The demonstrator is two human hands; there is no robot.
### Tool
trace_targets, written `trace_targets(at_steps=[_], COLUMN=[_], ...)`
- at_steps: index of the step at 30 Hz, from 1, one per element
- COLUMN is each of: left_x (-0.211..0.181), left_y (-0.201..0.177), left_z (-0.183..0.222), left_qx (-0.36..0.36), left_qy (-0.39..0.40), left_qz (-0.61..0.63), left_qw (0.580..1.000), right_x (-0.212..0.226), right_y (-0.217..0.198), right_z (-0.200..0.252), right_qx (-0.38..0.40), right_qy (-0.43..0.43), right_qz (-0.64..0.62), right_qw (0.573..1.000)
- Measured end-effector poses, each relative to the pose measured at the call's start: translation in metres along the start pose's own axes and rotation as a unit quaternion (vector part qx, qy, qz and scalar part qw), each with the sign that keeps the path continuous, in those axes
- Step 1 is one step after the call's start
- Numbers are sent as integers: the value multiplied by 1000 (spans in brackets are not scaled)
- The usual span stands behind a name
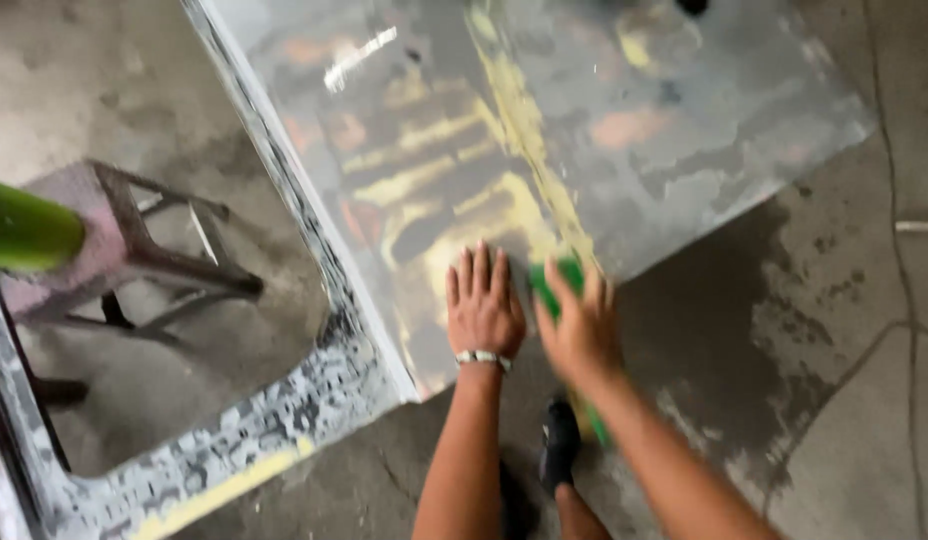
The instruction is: The person scrubs a large, flat metal surface with a green sponge, then wipes it with a blue cloth. They dip the sponge into a bucket of water and continue scrubbing different sections of the metal surface.
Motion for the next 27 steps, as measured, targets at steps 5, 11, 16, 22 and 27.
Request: trace_targets(at_steps=[5,11,16,22,27], left_x=[-3,-5,-4,-4,-7], left_y=[-1,-6,-1,-7,-13], left_z=[-4,4,4,-4,11], left_qx=[-10,-28,-18,-33,-14], left_qy=[14,10,16,13,0], left_qz=[21,33,11,27,21], left_qw=[1000,999,1000,999,1000], right_x=[-4,-1,-10,-5,-18], right_y=[5,-1,2,3,4], right_z=[-20,26,-11,4,-11], right_qx=[21,-18,0,-10,30], right_qy=[6,-25,-1,-22,13], right_qz=[-6,7,9,11,21], right_qw=[1000,1000,1000,1000,999])
Point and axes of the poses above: each hand's wrist, its own z-axis away from the middle knuckle, its own y-axis out of the palm, x = y × z, the point moved 8 cm from there along -z, towards the middle knuckle, and after that the axes turned 5 degrees about -y, right-handed, at the moved point
